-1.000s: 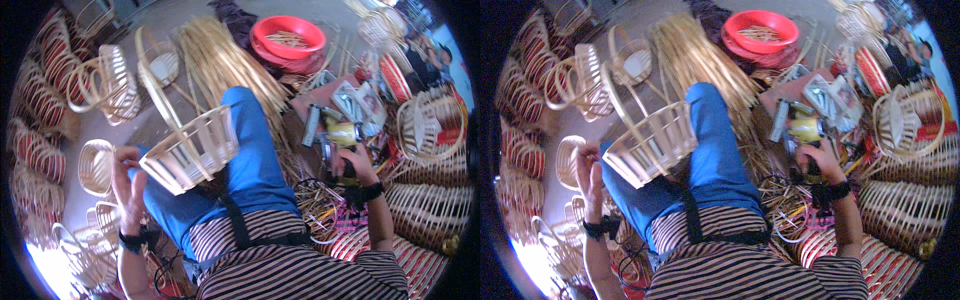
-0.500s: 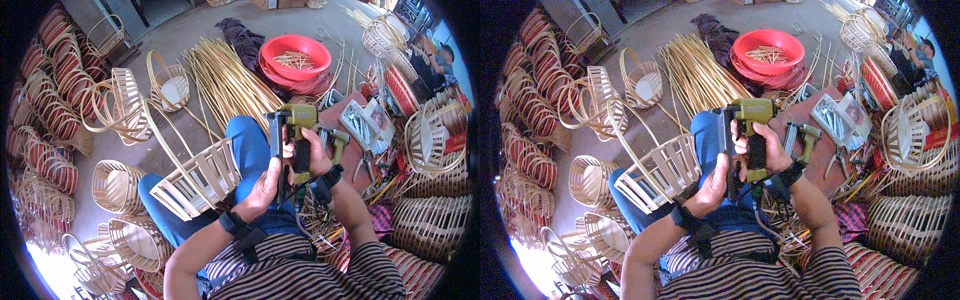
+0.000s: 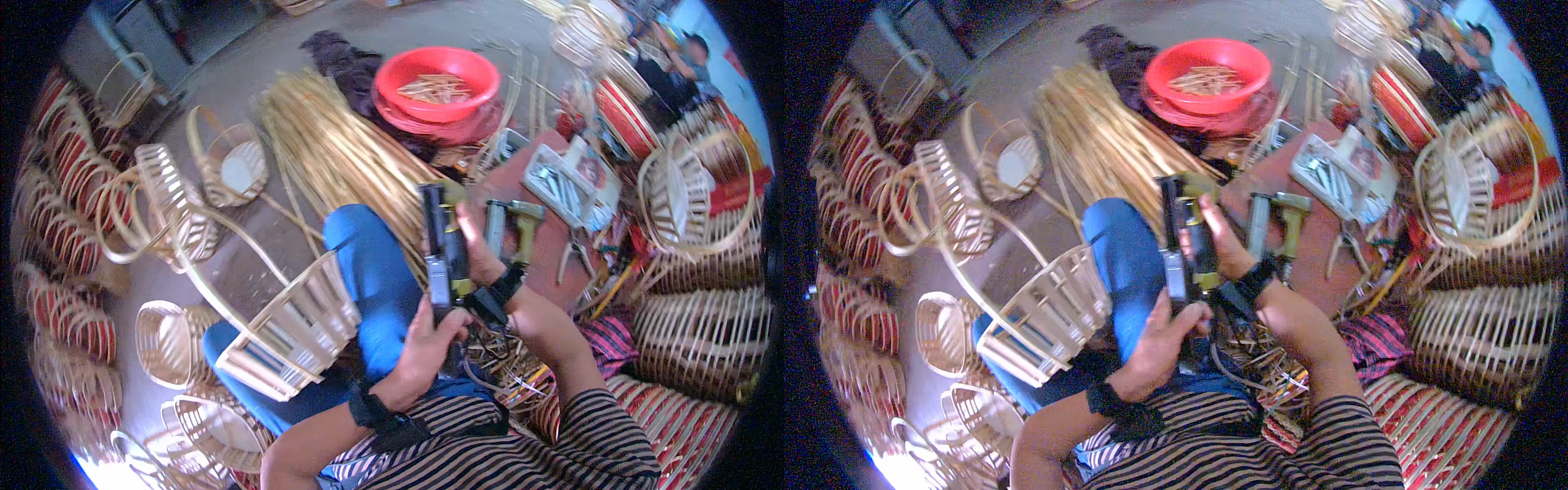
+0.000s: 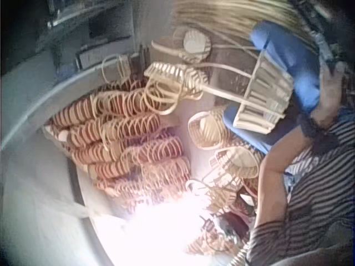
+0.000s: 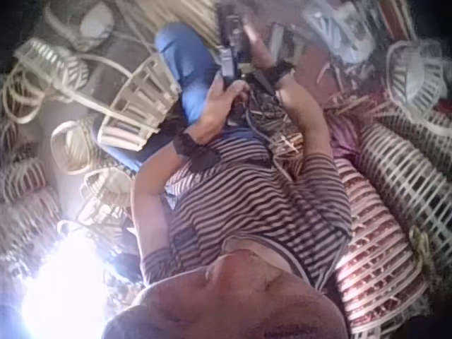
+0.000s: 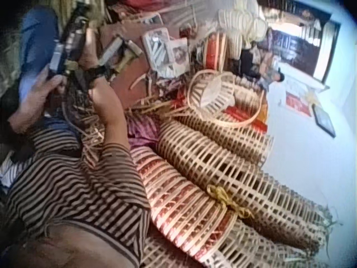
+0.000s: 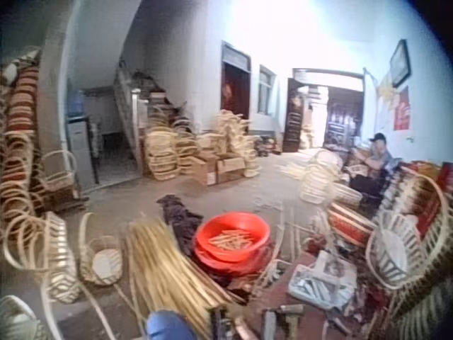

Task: The person assembles wooden baskets by attaching handles and support strips using a pneumatic staple gun and hand shears. They pick up wood strips from a pile, position them against the basket frames, and secure them with staples.

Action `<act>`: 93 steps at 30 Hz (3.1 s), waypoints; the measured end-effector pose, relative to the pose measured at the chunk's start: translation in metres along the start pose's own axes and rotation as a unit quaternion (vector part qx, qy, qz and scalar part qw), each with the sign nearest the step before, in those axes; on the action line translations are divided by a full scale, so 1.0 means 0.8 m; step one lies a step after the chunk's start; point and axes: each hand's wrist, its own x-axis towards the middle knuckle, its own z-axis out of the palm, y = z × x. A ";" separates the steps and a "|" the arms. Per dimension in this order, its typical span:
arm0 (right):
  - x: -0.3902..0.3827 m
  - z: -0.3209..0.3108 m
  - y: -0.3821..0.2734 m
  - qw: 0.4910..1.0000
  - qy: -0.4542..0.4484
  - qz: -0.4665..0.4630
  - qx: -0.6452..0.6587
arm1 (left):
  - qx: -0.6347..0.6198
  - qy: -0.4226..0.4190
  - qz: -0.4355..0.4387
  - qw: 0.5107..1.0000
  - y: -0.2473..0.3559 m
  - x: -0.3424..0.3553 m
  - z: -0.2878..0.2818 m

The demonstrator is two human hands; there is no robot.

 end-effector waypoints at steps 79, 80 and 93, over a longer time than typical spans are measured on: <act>-0.134 0.019 -0.107 0.376 0.043 -0.326 -0.866 | 0.038 -0.161 -0.011 0.986 -0.062 0.065 0.047; -0.133 0.019 -0.105 0.377 0.042 -0.317 -0.869 | 0.037 -0.160 -0.009 0.986 -0.063 0.065 0.048; -0.143 0.001 -0.069 0.622 0.245 -0.187 -0.719 | -0.021 -0.162 -0.045 0.985 -0.059 0.061 0.047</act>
